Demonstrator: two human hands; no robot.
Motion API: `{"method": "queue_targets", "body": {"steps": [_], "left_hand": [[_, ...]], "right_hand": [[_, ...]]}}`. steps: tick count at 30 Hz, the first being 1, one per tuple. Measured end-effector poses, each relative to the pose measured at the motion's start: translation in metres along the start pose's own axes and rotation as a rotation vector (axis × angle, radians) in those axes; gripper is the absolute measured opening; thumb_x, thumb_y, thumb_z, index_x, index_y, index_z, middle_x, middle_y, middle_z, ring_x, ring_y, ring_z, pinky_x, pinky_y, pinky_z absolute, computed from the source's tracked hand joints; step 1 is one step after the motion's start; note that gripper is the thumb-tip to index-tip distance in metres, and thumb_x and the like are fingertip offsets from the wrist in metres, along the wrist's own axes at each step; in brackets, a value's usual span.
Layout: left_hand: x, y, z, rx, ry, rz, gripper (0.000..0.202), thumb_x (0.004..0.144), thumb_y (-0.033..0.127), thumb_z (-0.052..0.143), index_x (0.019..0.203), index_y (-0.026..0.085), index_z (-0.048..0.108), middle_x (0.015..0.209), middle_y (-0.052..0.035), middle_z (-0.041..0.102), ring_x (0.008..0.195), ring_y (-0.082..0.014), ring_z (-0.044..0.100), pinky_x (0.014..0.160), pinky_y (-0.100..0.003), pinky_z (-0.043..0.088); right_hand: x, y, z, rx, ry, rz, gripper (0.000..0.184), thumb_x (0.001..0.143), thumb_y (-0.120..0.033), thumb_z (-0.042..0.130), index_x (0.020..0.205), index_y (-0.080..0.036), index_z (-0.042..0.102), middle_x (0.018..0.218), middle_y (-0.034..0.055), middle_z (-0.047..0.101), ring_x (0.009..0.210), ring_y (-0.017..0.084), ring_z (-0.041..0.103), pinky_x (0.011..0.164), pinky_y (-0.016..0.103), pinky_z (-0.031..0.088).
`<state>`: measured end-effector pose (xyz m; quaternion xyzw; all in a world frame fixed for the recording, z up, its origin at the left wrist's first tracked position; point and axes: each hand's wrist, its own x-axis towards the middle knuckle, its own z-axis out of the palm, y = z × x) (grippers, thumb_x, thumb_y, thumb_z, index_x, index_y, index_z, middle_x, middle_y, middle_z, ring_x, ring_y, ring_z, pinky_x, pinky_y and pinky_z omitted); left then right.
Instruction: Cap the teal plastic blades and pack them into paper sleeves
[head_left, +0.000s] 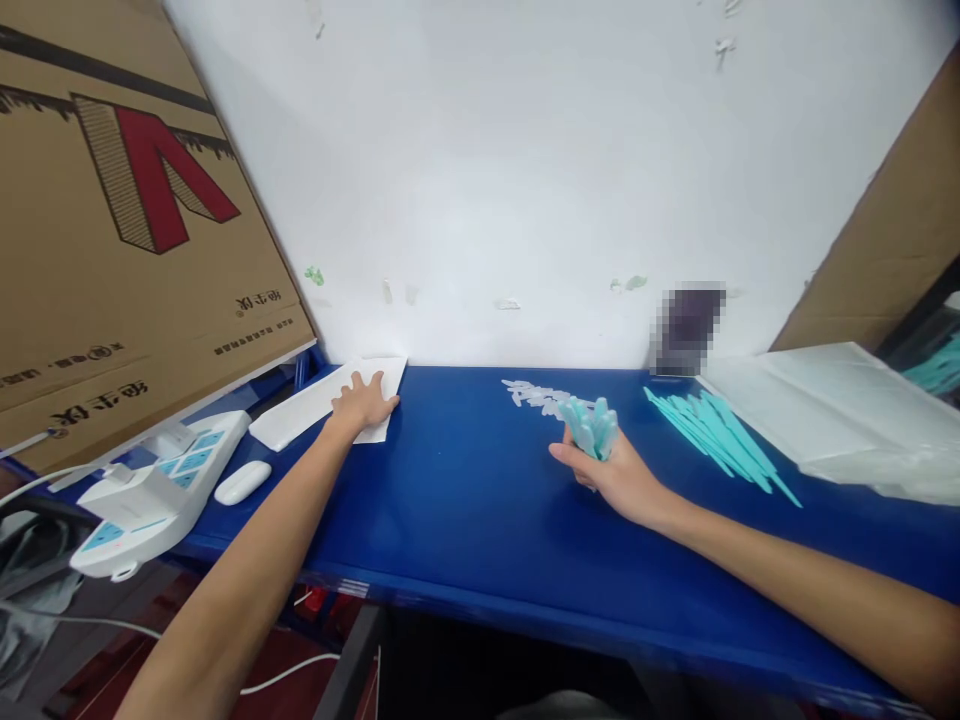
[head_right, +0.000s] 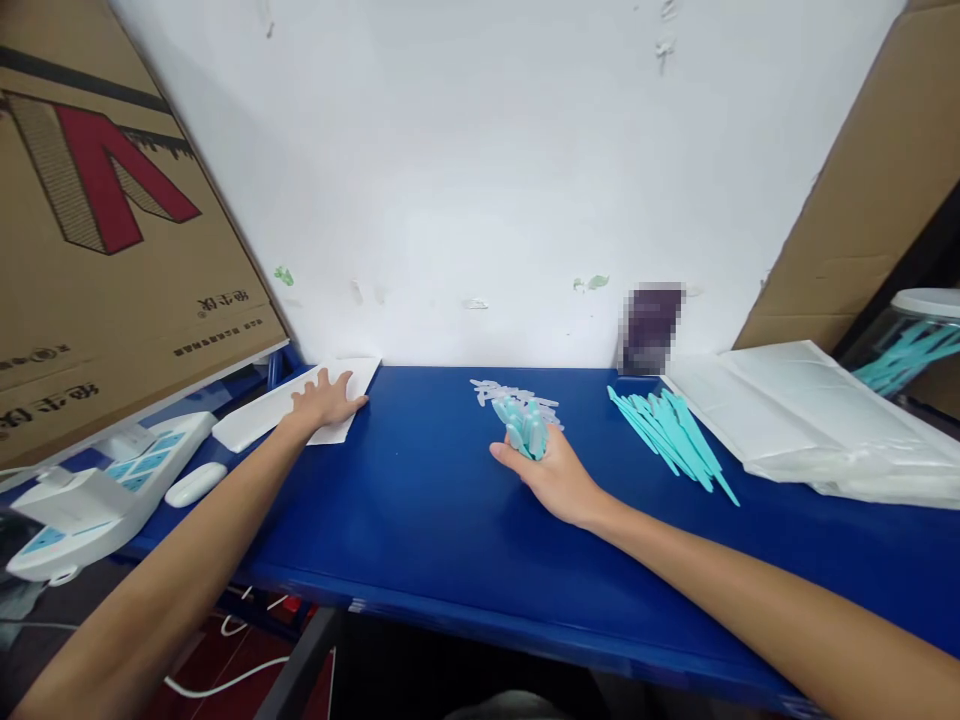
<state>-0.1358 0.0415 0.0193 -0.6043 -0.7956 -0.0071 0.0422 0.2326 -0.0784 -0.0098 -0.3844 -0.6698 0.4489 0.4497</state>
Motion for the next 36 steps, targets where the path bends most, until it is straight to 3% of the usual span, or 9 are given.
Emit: {"method": "queue_targets", "body": {"steps": [5, 9, 13, 17, 22, 25, 29, 33, 36], "left_hand": [[-0.009, -0.006, 0.002, -0.230, 0.018, -0.013, 0.094, 0.079, 0.060, 0.061, 0.158, 0.024, 0.025, 0.158, -0.0258, 0.027, 0.136, -0.0497, 0.043, 0.103, -0.057, 0.041], [-0.018, -0.014, -0.007, -0.402, -0.013, 0.035, 0.106, 0.069, 0.055, 0.075, 0.158, 0.022, 0.026, 0.153, -0.0226, 0.043, 0.138, -0.0442, 0.045, 0.108, -0.052, 0.040], [-0.055, -0.008, -0.029, -1.014, 0.046, 0.047, 0.101, 0.072, 0.051, 0.075, 0.157, 0.022, 0.029, 0.125, -0.0156, 0.068, 0.111, -0.0361, 0.067, 0.093, -0.047, 0.052], [-0.122, 0.033, -0.050, -1.825, 0.392, 0.147, 0.075, 0.079, 0.049, 0.065, 0.147, 0.024, 0.045, 0.118, -0.0098, 0.070, 0.102, -0.0286, 0.070, 0.082, -0.039, 0.057], [-0.191, 0.097, -0.042, -2.347, 0.532, 0.128, 0.052, 0.076, 0.033, 0.067, 0.126, 0.020, 0.063, 0.108, -0.0075, 0.071, 0.105, -0.0252, 0.068, 0.091, -0.035, 0.055], [-0.206, 0.116, -0.033, -2.503, 0.498, -0.020, 0.042, 0.071, 0.025, 0.065, 0.112, 0.019, 0.068, 0.096, -0.0053, 0.072, 0.094, -0.0238, 0.070, 0.089, -0.036, 0.055], [-0.209, 0.122, -0.031, -2.564, 0.493, -0.205, 0.030, 0.071, 0.036, 0.062, 0.093, 0.016, 0.066, 0.082, -0.0055, 0.067, 0.079, -0.0221, 0.067, 0.077, -0.036, 0.056], [-0.209, 0.133, -0.033, -2.560, 0.579, -0.263, 0.036, 0.077, 0.048, 0.057, 0.095, 0.017, 0.065, 0.080, -0.0050, 0.065, 0.077, -0.0224, 0.066, 0.073, -0.036, 0.055], [-0.212, 0.147, -0.031, -2.583, 0.564, -0.290, 0.029, 0.074, 0.036, 0.059, 0.095, 0.017, 0.066, 0.085, -0.0044, 0.066, 0.081, -0.0212, 0.067, 0.077, -0.034, 0.056]], "right_hand": [[-0.004, -0.001, -0.002, -0.100, -0.022, -0.009, 0.043, 0.089, -0.055, 0.061, 0.068, -0.023, 0.041, 0.059, -0.0059, 0.033, 0.052, 0.010, 0.031, 0.048, 0.027, 0.032], [-0.011, -0.004, -0.004, -0.221, -0.013, -0.067, 0.045, 0.088, -0.049, 0.064, 0.063, -0.023, 0.037, 0.058, -0.0053, 0.033, 0.054, 0.011, 0.028, 0.052, 0.028, 0.028], [-0.014, -0.008, 0.001, -0.230, -0.022, -0.167, 0.039, 0.087, -0.045, 0.061, 0.063, -0.023, 0.038, 0.058, -0.0035, 0.036, 0.055, 0.012, 0.031, 0.053, 0.029, 0.027], [-0.008, -0.032, 0.018, -0.420, -0.137, -0.101, 0.032, 0.088, -0.035, 0.059, 0.065, -0.022, 0.040, 0.058, -0.0036, 0.043, 0.053, 0.012, 0.036, 0.051, 0.028, 0.027], [0.001, -0.068, 0.034, -0.840, -0.253, -0.155, 0.027, 0.090, -0.038, 0.056, 0.071, -0.022, 0.047, 0.062, -0.0027, 0.057, 0.052, 0.012, 0.044, 0.050, 0.027, 0.024], [0.003, -0.075, 0.032, -1.112, -0.297, -0.165, 0.023, 0.091, -0.034, 0.054, 0.072, -0.021, 0.051, 0.063, -0.0005, 0.061, 0.052, 0.013, 0.048, 0.049, 0.028, 0.020], [0.000, -0.073, 0.024, -1.379, -0.337, -0.152, 0.015, 0.091, -0.029, 0.055, 0.080, -0.020, 0.058, 0.073, 0.0042, 0.068, 0.061, 0.017, 0.061, 0.051, 0.028, 0.021], [-0.004, -0.077, 0.021, -1.470, -0.353, -0.153, 0.012, 0.093, -0.029, 0.055, 0.090, -0.019, 0.060, 0.085, 0.0071, 0.072, 0.070, 0.021, 0.067, 0.053, 0.029, 0.025], [-0.002, -0.091, 0.015, -1.475, -0.336, -0.189, 0.014, 0.092, -0.018, 0.053, 0.105, -0.017, 0.058, 0.086, 0.0072, 0.072, 0.070, 0.021, 0.066, 0.054, 0.031, 0.024]]}}
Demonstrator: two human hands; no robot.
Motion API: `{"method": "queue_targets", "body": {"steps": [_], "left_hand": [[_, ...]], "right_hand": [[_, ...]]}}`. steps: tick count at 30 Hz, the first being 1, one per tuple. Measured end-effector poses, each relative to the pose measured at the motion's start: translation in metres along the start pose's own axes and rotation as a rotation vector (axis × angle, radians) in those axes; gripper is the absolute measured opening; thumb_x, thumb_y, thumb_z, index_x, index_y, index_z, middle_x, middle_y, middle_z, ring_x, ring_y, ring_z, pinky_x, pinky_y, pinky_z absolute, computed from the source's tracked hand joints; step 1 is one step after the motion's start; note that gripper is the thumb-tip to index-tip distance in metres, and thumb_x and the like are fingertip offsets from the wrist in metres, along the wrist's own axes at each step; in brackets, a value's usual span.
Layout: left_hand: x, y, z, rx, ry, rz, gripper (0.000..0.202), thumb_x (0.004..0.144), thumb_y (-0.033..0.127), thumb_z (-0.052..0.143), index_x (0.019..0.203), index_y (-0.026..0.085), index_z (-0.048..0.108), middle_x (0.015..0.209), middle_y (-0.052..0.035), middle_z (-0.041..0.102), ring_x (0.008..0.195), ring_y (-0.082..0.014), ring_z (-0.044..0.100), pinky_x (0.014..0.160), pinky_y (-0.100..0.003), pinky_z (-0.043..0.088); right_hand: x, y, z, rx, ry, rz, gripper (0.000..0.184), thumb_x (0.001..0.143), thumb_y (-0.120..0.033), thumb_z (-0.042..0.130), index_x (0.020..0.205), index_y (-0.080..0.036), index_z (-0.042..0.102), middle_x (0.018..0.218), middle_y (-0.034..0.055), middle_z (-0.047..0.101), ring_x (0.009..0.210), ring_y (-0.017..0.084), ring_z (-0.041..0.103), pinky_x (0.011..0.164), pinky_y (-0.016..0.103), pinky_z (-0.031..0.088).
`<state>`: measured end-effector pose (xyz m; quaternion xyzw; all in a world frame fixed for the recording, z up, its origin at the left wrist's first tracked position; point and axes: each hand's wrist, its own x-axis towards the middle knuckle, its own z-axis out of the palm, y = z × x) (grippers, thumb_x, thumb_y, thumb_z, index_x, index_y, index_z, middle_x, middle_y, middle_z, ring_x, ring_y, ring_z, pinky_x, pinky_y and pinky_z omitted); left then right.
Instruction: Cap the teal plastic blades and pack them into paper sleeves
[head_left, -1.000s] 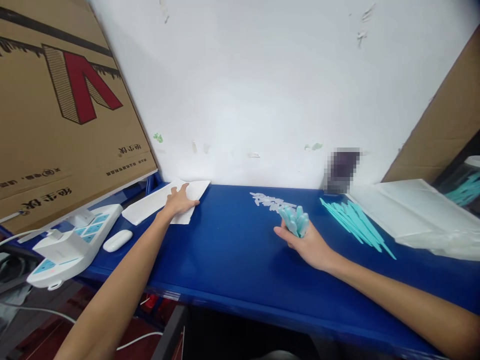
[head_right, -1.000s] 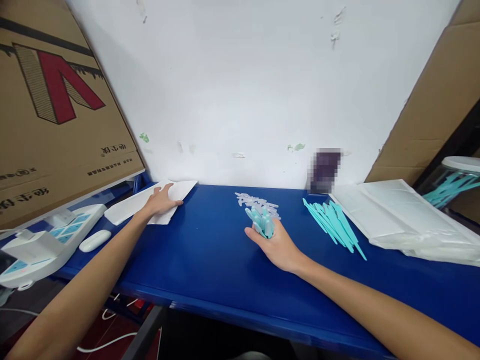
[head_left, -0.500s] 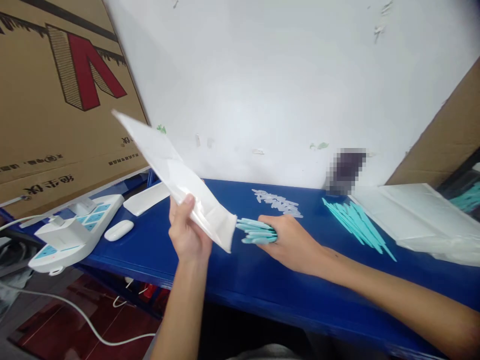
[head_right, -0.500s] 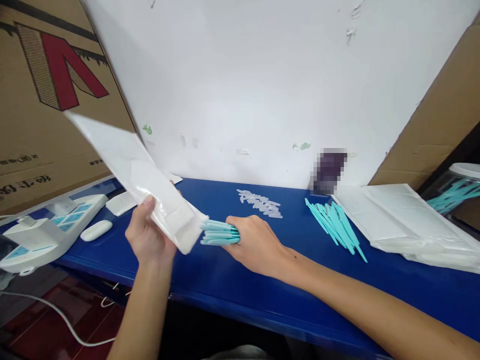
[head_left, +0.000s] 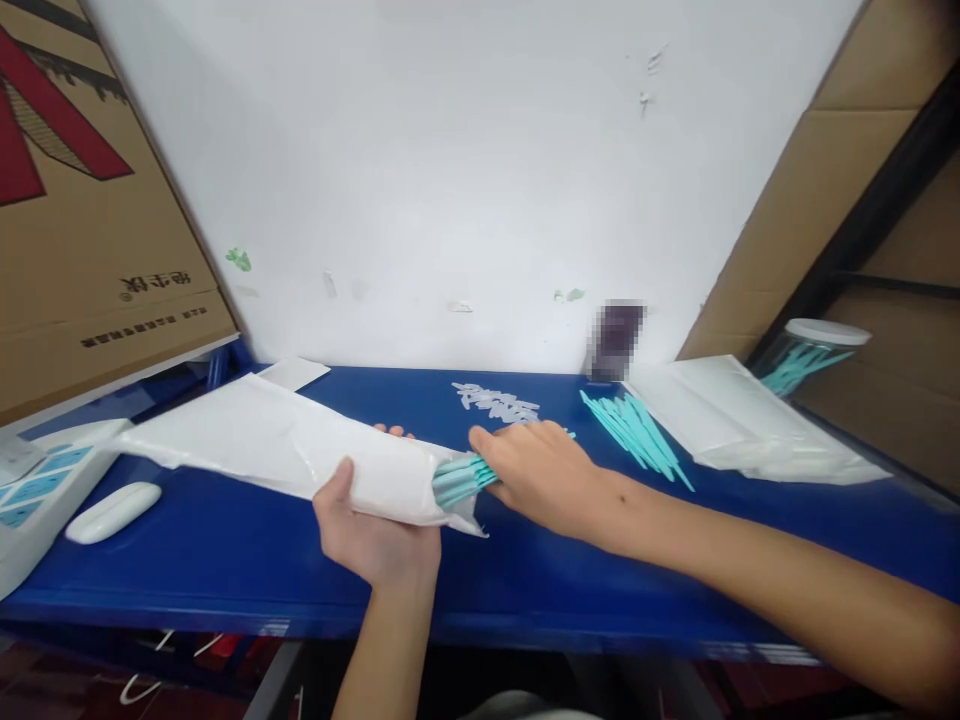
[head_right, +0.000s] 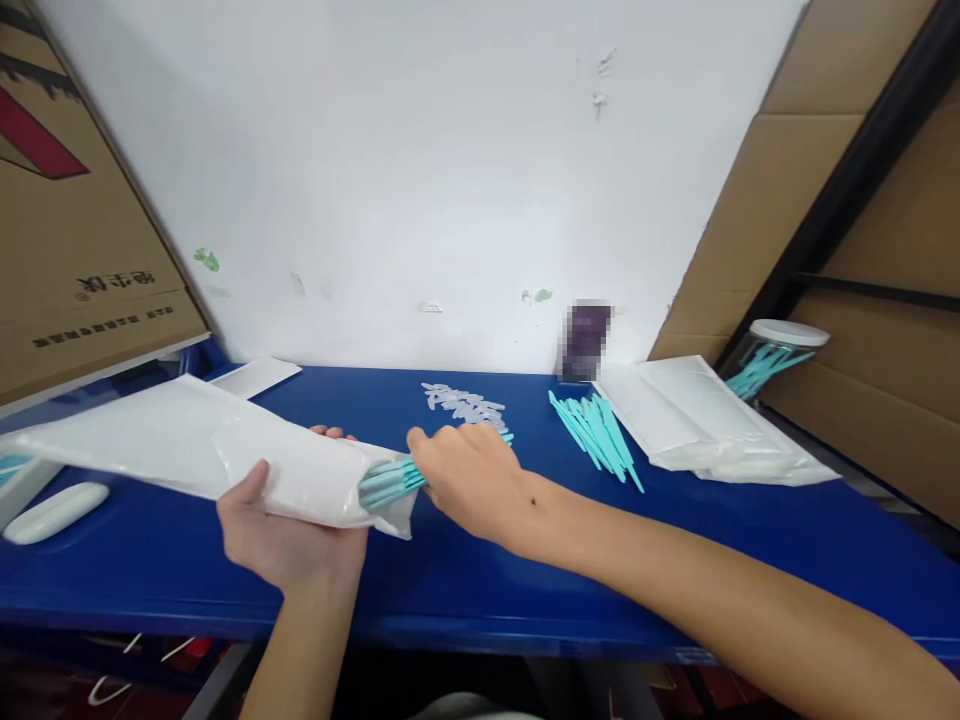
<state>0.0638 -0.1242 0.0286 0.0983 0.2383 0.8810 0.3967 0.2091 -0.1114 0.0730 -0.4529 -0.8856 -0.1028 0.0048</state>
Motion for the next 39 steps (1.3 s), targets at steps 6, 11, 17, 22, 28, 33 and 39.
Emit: {"method": "queue_targets", "body": {"steps": [6, 11, 17, 22, 28, 33, 39], "left_hand": [[-0.006, -0.010, 0.002, -0.002, -0.003, -0.071, 0.026, 0.070, 0.015, 0.063, 0.095, 0.020, 0.068, 0.089, -0.0006, 0.067, 0.094, -0.0211, 0.068, 0.094, -0.036, 0.054], [-0.013, -0.017, 0.005, -0.011, -0.116, -0.189, 0.025, 0.077, 0.021, 0.060, 0.100, 0.016, 0.069, 0.093, -0.0059, 0.071, 0.106, -0.0277, 0.068, 0.100, -0.042, 0.052], [-0.009, -0.008, 0.003, -0.033, -0.091, -0.223, 0.035, 0.086, 0.036, 0.055, 0.114, 0.018, 0.066, 0.107, -0.0104, 0.071, 0.117, -0.0303, 0.064, 0.101, -0.045, 0.051], [-0.014, -0.008, 0.004, -0.030, -0.087, -0.309, 0.046, 0.086, 0.046, 0.053, 0.118, 0.015, 0.062, 0.111, -0.0141, 0.069, 0.117, -0.0337, 0.064, 0.100, -0.048, 0.052], [-0.017, -0.013, 0.000, -0.007, -0.092, -0.238, 0.051, 0.083, 0.055, 0.057, 0.117, 0.018, 0.060, 0.109, -0.0111, 0.069, 0.115, -0.0332, 0.065, 0.099, -0.046, 0.051], [-0.020, -0.015, -0.004, -0.003, -0.203, -0.147, 0.048, 0.085, 0.060, 0.056, 0.108, 0.020, 0.066, 0.103, -0.0083, 0.071, 0.109, -0.0304, 0.067, 0.093, -0.042, 0.053], [-0.031, -0.020, -0.001, 0.026, -0.282, -0.196, 0.036, 0.089, 0.042, 0.057, 0.115, 0.019, 0.068, 0.108, -0.0080, 0.073, 0.110, -0.0272, 0.067, 0.094, -0.037, 0.052]], "right_hand": [[0.008, 0.025, -0.044, 0.019, -0.067, -0.047, 0.022, 0.088, -0.015, 0.051, 0.109, -0.017, 0.055, 0.089, 0.0071, 0.070, 0.064, 0.017, 0.059, 0.053, 0.029, 0.024], [0.015, 0.025, -0.062, 0.014, -0.167, -0.056, 0.037, 0.086, -0.015, 0.054, 0.124, -0.016, 0.054, 0.097, 0.0105, 0.070, 0.070, 0.019, 0.064, 0.055, 0.029, 0.029], [0.018, 0.029, -0.061, -0.131, -0.191, -0.067, 0.038, 0.087, -0.014, 0.055, 0.125, -0.017, 0.056, 0.092, 0.0107, 0.072, 0.071, 0.023, 0.068, 0.055, 0.029, 0.033], [0.015, 0.020, -0.049, -0.215, -0.099, -0.096, 0.048, 0.082, -0.003, 0.056, 0.129, -0.013, 0.053, 0.086, 0.0102, 0.072, 0.073, 0.023, 0.069, 0.057, 0.028, 0.035], [0.006, 0.014, -0.055, -0.221, -0.269, -0.107, 0.047, 0.081, -0.003, 0.061, 0.127, -0.012, 0.053, 0.092, 0.0116, 0.072, 0.075, 0.023, 0.070, 0.054, 0.028, 0.035], [0.000, 0.008, -0.043, -0.199, -0.092, -0.129, 0.055, 0.079, 0.002, 0.058, 0.132, -0.010, 0.050, 0.092, 0.0114, 0.073, 0.069, 0.020, 0.067, 0.054, 0.028, 0.033], [0.005, 0.023, -0.062, 0.164, -0.194, -0.188, 0.073, 0.078, -0.006, 0.060, 0.147, -0.018, 0.040, 0.102, 0.0100, 0.071, 0.072, 0.017, 0.061, 0.055, 0.026, 0.034]]}}
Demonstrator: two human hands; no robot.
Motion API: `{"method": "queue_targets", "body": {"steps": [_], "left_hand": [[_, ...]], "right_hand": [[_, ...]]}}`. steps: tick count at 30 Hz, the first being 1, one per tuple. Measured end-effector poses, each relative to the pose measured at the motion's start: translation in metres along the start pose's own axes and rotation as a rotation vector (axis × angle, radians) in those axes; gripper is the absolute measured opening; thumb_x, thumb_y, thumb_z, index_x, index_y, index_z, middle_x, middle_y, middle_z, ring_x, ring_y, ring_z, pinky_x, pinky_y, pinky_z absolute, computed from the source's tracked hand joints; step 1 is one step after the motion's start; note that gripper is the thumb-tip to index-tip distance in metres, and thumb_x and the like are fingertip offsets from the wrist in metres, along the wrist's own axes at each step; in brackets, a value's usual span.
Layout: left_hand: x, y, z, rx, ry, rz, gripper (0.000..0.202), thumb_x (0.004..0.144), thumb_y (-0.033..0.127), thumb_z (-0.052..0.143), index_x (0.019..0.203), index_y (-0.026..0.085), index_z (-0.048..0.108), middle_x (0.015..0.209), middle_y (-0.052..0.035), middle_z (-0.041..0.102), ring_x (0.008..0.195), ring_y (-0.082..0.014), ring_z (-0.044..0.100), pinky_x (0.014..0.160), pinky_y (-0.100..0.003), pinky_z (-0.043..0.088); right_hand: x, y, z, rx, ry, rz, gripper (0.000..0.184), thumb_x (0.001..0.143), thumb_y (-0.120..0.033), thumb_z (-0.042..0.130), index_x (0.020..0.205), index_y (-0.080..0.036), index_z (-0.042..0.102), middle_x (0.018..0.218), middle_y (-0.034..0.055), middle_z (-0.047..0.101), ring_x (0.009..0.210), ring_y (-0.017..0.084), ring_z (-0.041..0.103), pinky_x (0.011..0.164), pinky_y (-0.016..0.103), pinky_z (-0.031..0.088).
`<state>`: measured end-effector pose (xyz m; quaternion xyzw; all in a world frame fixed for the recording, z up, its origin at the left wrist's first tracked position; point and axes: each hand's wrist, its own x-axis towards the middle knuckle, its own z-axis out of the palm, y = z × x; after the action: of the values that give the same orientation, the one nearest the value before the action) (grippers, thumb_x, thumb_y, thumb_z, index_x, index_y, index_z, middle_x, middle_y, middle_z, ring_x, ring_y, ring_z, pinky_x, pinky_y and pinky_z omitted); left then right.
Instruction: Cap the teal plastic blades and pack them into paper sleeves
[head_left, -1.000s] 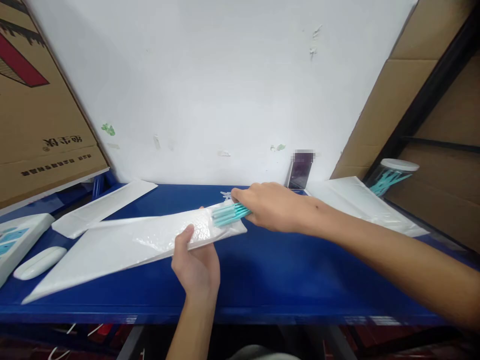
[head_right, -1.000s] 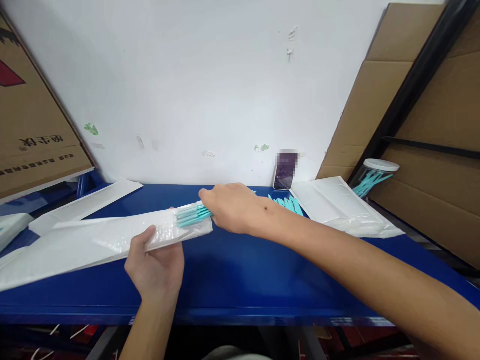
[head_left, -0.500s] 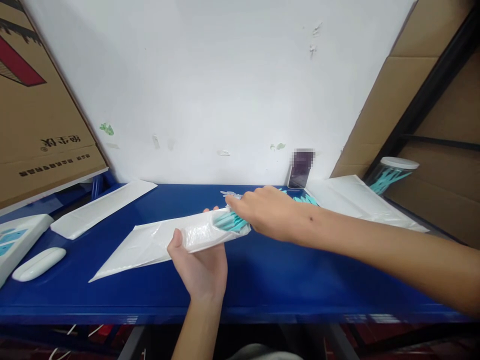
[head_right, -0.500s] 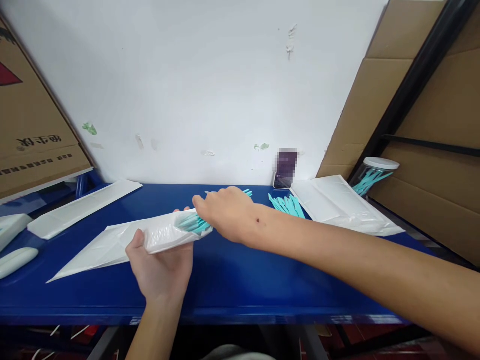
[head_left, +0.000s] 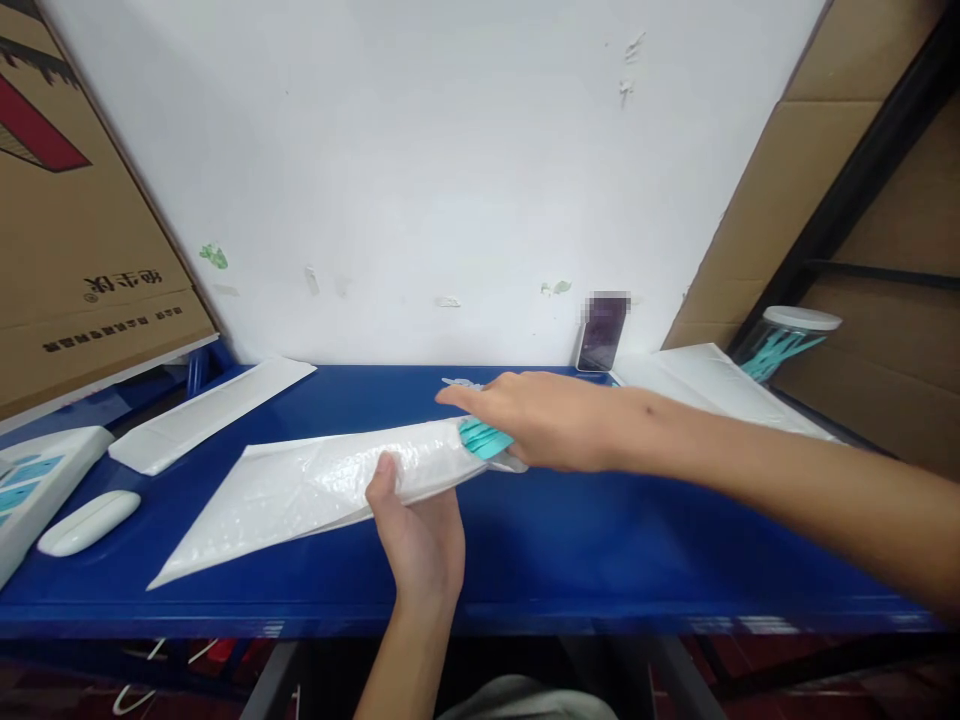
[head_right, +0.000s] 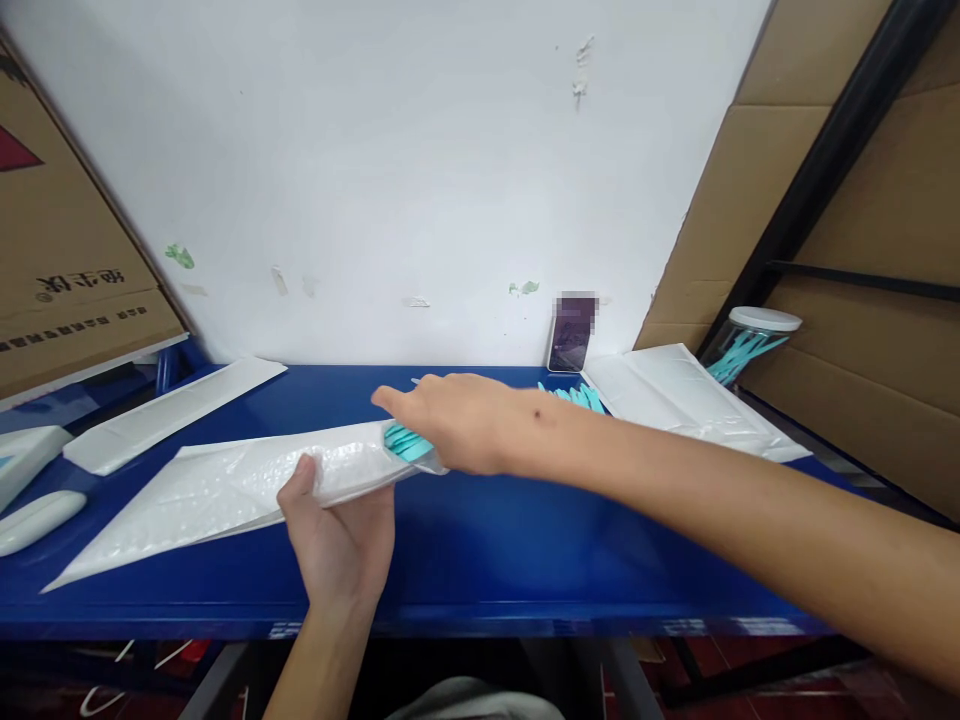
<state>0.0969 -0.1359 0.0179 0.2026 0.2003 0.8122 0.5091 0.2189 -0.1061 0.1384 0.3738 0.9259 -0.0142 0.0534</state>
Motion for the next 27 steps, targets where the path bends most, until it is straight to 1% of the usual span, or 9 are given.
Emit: {"method": "queue_targets", "body": {"steps": [2, 4, 9, 13, 16, 20, 23, 25, 27], "left_hand": [[-0.002, -0.002, 0.002, -0.016, 0.009, -0.067, 0.037, 0.089, 0.040, 0.058, 0.117, 0.019, 0.068, 0.110, -0.0092, 0.073, 0.112, -0.0276, 0.066, 0.092, -0.037, 0.053], [-0.006, -0.003, 0.004, -0.050, 0.004, -0.145, 0.040, 0.089, 0.043, 0.057, 0.119, 0.019, 0.067, 0.114, -0.0109, 0.072, 0.115, -0.0290, 0.065, 0.092, -0.039, 0.053], [-0.008, -0.004, 0.011, -0.148, -0.040, -0.313, 0.040, 0.093, 0.046, 0.051, 0.124, 0.025, 0.064, 0.128, -0.0097, 0.067, 0.121, -0.0288, 0.062, 0.095, -0.044, 0.053], [-0.002, 0.001, 0.015, -0.176, -0.006, -0.291, 0.037, 0.094, 0.043, 0.050, 0.122, 0.024, 0.065, 0.128, -0.0106, 0.066, 0.121, -0.0261, 0.062, 0.096, -0.041, 0.054], [0.000, 0.004, 0.019, -0.185, 0.006, -0.295, 0.037, 0.095, 0.044, 0.049, 0.121, 0.023, 0.065, 0.126, -0.0115, 0.067, 0.120, -0.0256, 0.063, 0.096, -0.040, 0.054], [-0.006, 0.005, 0.028, -0.203, 0.001, -0.337, 0.036, 0.096, 0.044, 0.048, 0.119, 0.024, 0.065, 0.122, -0.0106, 0.068, 0.118, -0.0247, 0.063, 0.093, -0.038, 0.055], [-0.012, 0.005, 0.035, -0.200, -0.036, -0.385, 0.037, 0.096, 0.045, 0.046, 0.118, 0.023, 0.066, 0.120, -0.0112, 0.068, 0.118, -0.0260, 0.063, 0.092, -0.038, 0.055], [-0.015, 0.003, 0.040, -0.210, -0.062, -0.430, 0.039, 0.096, 0.047, 0.044, 0.118, 0.024, 0.065, 0.121, -0.0110, 0.067, 0.118, -0.0264, 0.062, 0.092, -0.039, 0.055], [-0.020, -0.002, 0.044, -0.233, -0.099, -0.483, 0.039, 0.096, 0.049, 0.043, 0.119, 0.025, 0.064, 0.122, -0.0104, 0.066, 0.115, -0.0256, 0.063, 0.088, -0.037, 0.054]], "right_hand": [[0.002, 0.006, -0.014, 0.139, -0.162, -0.031, 0.068, 0.078, -0.009, 0.063, 0.143, -0.020, 0.046, 0.105, 0.0085, 0.069, 0.071, 0.016, 0.060, 0.055, 0.026, 0.037], [0.007, 0.009, -0.025, 0.213, -0.214, -0.077, 0.067, 0.076, -0.009, 0.064, 0.140, -0.020, 0.048, 0.106, 0.0072, 0.069, 0.073, 0.015, 0.060, 0.056, 0.025, 0.039], [0.025, 0.002, -0.040, 0.127, -0.172, -0.068, 0.061, 0.080, -0.014, 0.064, 0.139, -0.019, 0.051, 0.106, 0.0076, 0.069, 0.073, 0.015, 0.061, 0.057, 0.026, 0.040], [0.031, 0.003, -0.058, 0.041, -0.040, -0.078, 0.061, 0.080, -0.027, 0.072, 0.138, -0.021, 0.056, 0.119, 0.0097, 0.066, 0.093, 0.022, 0.064, 0.070, 0.030, 0.045], [0.026, 0.011, -0.068, 0.105, 0.081, -0.144, 0.053, 0.086, -0.037, 0.068, 0.135, -0.020, 0.059, 0.129, 0.0104, 0.063, 0.108, 0.026, 0.062, 0.081, 0.034, 0.047], [0.013, 0.018, -0.063, 0.229, 0.198, -0.217, 0.043, 0.099, -0.042, 0.049, 0.132, -0.018, 0.061, 0.138, 0.0121, 0.060, 0.118, 0.025, 0.058, 0.092, 0.036, 0.045], [0.005, 0.024, -0.052, 0.283, 0.260, -0.174, 0.048, 0.102, -0.050, 0.039, 0.134, -0.020, 0.060, 0.139, 0.0111, 0.060, 0.119, 0.024, 0.056, 0.094, 0.037, 0.045], [0.001, 0.029, -0.046, 0.292, 0.221, -0.072, 0.051, 0.100, -0.055, 0.039, 0.130, -0.020, 0.062, 0.131, 0.0114, 0.065, 0.110, 0.024, 0.061, 0.087, 0.035, 0.048], [-0.003, 0.034, -0.043, 0.281, 0.087, 0.032, 0.050, 0.098, -0.056, 0.043, 0.117, -0.017, 0.068, 0.113, 0.0124, 0.072, 0.090, 0.021, 0.065, 0.073, 0.032, 0.049]]}}
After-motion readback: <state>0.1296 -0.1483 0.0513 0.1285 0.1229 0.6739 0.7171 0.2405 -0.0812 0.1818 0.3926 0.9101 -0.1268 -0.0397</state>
